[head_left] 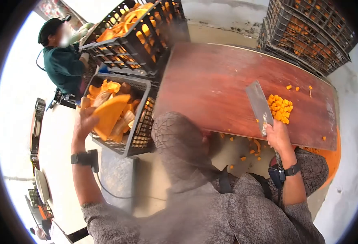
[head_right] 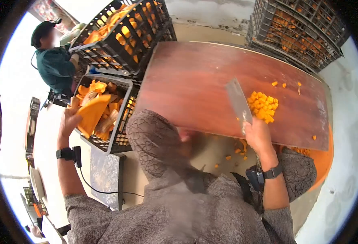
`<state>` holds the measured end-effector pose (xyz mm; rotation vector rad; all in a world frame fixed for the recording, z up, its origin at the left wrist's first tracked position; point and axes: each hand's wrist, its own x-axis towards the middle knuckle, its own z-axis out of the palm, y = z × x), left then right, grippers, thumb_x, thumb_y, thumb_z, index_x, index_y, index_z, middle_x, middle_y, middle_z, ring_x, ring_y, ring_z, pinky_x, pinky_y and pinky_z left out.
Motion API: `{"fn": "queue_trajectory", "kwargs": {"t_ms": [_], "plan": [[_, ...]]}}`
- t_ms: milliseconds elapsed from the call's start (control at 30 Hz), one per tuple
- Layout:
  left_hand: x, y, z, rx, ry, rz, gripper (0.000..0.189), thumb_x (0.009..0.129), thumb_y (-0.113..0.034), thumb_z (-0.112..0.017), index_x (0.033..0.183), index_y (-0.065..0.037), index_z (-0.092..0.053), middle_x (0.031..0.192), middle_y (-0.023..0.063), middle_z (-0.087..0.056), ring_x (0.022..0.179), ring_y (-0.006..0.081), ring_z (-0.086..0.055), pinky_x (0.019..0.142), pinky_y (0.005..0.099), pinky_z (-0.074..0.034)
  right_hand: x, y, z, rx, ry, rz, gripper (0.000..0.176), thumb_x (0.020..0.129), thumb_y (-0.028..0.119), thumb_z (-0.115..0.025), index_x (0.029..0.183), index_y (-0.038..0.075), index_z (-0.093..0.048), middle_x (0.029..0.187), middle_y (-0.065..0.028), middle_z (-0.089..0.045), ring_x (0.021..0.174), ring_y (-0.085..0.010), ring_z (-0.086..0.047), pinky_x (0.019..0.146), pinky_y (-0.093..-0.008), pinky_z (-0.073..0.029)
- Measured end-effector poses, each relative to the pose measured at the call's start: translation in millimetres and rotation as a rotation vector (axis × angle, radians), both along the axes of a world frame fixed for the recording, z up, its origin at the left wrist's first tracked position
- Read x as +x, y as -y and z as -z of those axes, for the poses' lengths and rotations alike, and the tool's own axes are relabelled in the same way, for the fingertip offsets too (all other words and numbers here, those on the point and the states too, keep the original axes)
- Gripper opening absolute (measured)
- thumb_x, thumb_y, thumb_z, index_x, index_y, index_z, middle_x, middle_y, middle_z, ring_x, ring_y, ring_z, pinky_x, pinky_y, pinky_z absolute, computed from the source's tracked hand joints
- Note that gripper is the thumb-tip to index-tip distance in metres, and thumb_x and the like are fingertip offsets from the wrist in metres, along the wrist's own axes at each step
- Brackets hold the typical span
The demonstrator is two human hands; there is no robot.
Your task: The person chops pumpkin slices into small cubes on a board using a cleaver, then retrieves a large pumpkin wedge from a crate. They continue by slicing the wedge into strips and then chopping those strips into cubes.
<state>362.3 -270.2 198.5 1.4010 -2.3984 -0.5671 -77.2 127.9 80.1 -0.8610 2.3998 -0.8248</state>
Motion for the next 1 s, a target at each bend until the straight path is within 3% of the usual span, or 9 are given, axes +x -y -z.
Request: {"fn": "queue_trajectory", "kwargs": {"t_ms": [133, 233, 333, 533, 600, 733, 800, 933, 1000], "plan": [[-55, -17, -46, 0.265, -0.166, -0.014, 0.025, 0.071, -0.02, -0.057, 0.073, 0.004, -0.064, 0.064, -0.0006, -0.054, 0.059, 0.0069, -0.05, 0.055, 0.0233, -0.038, 3, 0, -1, 0.062, -0.047, 0.028, 0.025, 0.088, 0.02, -0.059, 0.097, -0.003, -0.064, 0.086, -0.0292, -0.064, 0.088, -0.0471, -0.062, 0.075, -0.0504, -0.049], [-117, -51, -53, 0.397, -0.342, 0.042, 0.024, 0.077, -0.022, -0.058, 0.073, 0.0, -0.066, 0.067, 0.0005, -0.058, 0.059, 0.0087, -0.053, 0.053, 0.0234, -0.039, 3, -4, 5, 0.061, -0.173, -0.004, 0.026, 0.088, 0.022, -0.061, 0.092, -0.004, -0.064, 0.082, -0.029, -0.064, 0.085, -0.0475, -0.062, 0.073, -0.0517, -0.049], [-177, -83, -28, 0.596, -0.537, 0.143, 0.023, 0.08, -0.024, -0.061, 0.079, -0.003, -0.069, 0.073, 0.0031, -0.063, 0.059, 0.0117, -0.057, 0.053, 0.0243, -0.043, 4, -3, 4, 0.092, -0.255, -0.008, 0.025, 0.087, 0.022, -0.06, 0.086, -0.003, -0.063, 0.079, -0.028, -0.063, 0.082, -0.0478, -0.062, 0.07, -0.0528, -0.049], [-277, -161, 63, 0.992, -0.772, 0.009, 0.025, 0.08, -0.021, -0.065, 0.085, 0.003, -0.069, 0.077, 0.0064, -0.066, 0.06, 0.0128, -0.058, 0.052, 0.0245, -0.045, 2, -12, 16, 0.067, -0.233, 0.027, 0.023, 0.09, 0.02, -0.057, 0.093, -0.002, -0.061, 0.077, -0.0266, -0.063, 0.078, -0.0451, -0.063, 0.069, -0.0508, -0.048], [-297, -182, 86, 1.028, -0.715, -0.004, 0.027, 0.08, -0.019, -0.066, 0.089, 0.007, -0.069, 0.079, 0.0091, -0.067, 0.063, 0.0148, -0.06, 0.054, 0.0272, -0.047, -1, -14, 20, -0.007, -0.14, 0.032, 0.022, 0.091, 0.019, -0.057, 0.093, -0.002, -0.06, 0.067, -0.0209, -0.061, 0.06, -0.0358, -0.063, 0.059, -0.0461, -0.048], [-311, -193, 121, 0.845, -0.364, 0.157, 0.031, 0.08, -0.017, -0.065, 0.093, 0.011, -0.068, 0.081, 0.0116, -0.068, 0.066, 0.0181, -0.063, 0.055, 0.0298, -0.049, -2, -16, 19, -0.085, 0.004, 0.105, 0.021, 0.092, 0.018, -0.055, 0.093, -0.003, -0.059, 0.06, -0.0121, -0.056, 0.046, -0.0226, -0.057, 0.047, -0.0385, -0.047], [-310, -201, 135, 0.963, -0.39, 0.049, 0.032, 0.081, -0.016, -0.065, 0.096, 0.012, -0.068, 0.083, 0.0129, -0.068, 0.068, 0.0206, -0.064, 0.058, 0.0298, -0.05, -1, -15, 10, -0.029, 0.242, 0.225, 0.021, 0.093, 0.017, -0.055, 0.094, -0.003, -0.059, 0.058, -0.0075, -0.054, 0.043, -0.0165, -0.054, 0.041, -0.0334, -0.045], [-302, -202, 158, 1.038, -0.487, -0.005, 0.028, 0.086, -0.016, -0.064, 0.099, 0.009, -0.067, 0.082, 0.0122, -0.067, 0.064, 0.0185, -0.062, 0.059, 0.0281, -0.049, 0, -18, 15, -0.053, 0.259, 0.248, 0.02, 0.093, 0.016, -0.054, 0.096, -0.003, -0.058, 0.058, -0.0073, -0.053, 0.043, -0.0172, -0.055, 0.041, -0.0331, -0.045], [-302, -202, 160, 1.101, -0.642, -0.094, 0.031, 0.088, -0.019, -0.064, 0.101, 0.01, -0.066, 0.082, 0.0115, -0.067, 0.065, 0.019, -0.063, 0.06, 0.0278, -0.051, -5, -20, 31, -0.037, 0.064, 0.153, 0.021, 0.093, 0.017, -0.054, 0.096, -0.004, -0.058, 0.059, -0.0074, -0.053, 0.043, -0.0173, -0.054, 0.04, -0.0338, -0.044]]}}
